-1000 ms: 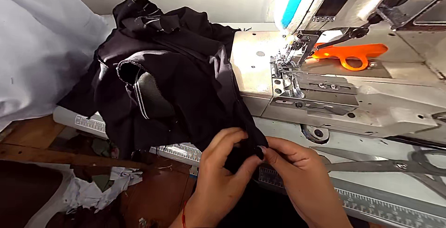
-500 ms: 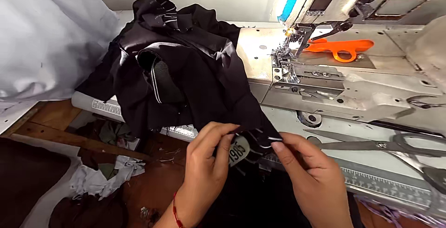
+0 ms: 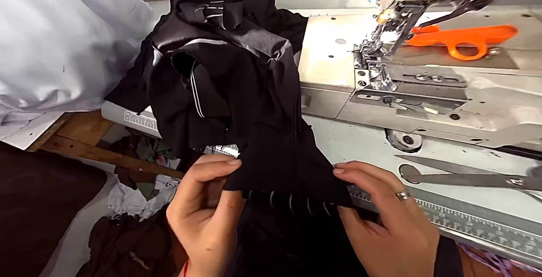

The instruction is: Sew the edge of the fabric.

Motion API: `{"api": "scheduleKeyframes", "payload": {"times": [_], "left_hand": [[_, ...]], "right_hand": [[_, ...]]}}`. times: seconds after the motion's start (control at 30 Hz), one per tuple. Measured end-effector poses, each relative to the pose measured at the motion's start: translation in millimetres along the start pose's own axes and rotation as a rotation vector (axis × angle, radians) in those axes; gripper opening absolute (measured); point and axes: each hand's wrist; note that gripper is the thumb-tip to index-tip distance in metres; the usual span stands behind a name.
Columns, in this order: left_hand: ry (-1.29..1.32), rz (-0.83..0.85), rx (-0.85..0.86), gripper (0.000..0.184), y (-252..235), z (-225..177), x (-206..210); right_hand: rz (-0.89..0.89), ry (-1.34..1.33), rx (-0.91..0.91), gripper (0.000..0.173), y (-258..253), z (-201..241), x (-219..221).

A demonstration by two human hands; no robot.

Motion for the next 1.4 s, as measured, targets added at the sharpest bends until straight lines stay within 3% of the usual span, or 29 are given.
{"api": "scheduleKeyframes", "payload": {"times": [0.07, 0.13, 0.2, 0.3, 0.37, 0.4, 0.53, 0.67, 0.73, 0.87, 1.03, 1.13, 1.4], "left_hand": [[0.327, -0.066, -0.211, 0.014, 2, 0, 11], [0.489, -0.053, -0.348, 0.013, 4, 1, 12], [0.343, 0.137, -0.295, 0.015, 4, 6, 4], [-0.030, 0.455, -0.047, 0.015, -5, 10, -11], [-0.073, 0.538, -0.031, 0.017, -13, 9, -13], [-0.063, 0.563, -0.061, 0.018, -18, 9, -14], [0.039, 0.594, -0.246, 0.019, -37, 8, -14], [0.227, 0.659, -0.427, 0.031, -55, 19, -11], [0.241, 0.702, -0.440, 0.032, -61, 21, -12], [0.017, 0.736, -0.250, 0.015, -66, 13, -14], [-0.264, 0.667, 0.014, 0.025, -51, 9, -13], [-0.466, 0.608, 0.133, 0.019, -38, 12, -12], [-0.483, 0.404, 0.268, 0.015, -36, 22, 2]], "right_hand": [[-0.033, -0.026, 0.017, 0.010, 5, -15, -2], [-0.096, -0.154, 0.100, 0.014, 5, -27, -7], [-0.137, -0.397, 0.251, 0.017, -2, -26, -12], [-0.099, -0.893, 0.586, 0.009, -15, -12, -18], [-0.032, -1.130, 0.714, 0.007, -20, -9, -19], [0.017, -1.155, 0.690, 0.008, -22, -12, -19], [0.135, -0.767, 0.335, 0.016, -26, -33, -22], [0.110, -0.616, 0.240, 0.014, -26, -39, -21], [0.113, -0.605, 0.210, 0.013, -24, -41, -20], [0.101, -0.505, 0.096, 0.019, -20, -45, -18], [0.078, -0.304, -0.007, 0.025, -17, -42, -12], [0.020, -0.124, -0.052, 0.024, -13, -41, -4], [0.086, -0.020, 0.033, 0.022, -12, -18, -3]]}}
Point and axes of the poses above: each hand's wrist, its own y-axis away from the middle knuckle, its own x-axis out of the palm, z = x × y, and after that the axes turned 10 degrees about y, right-handed
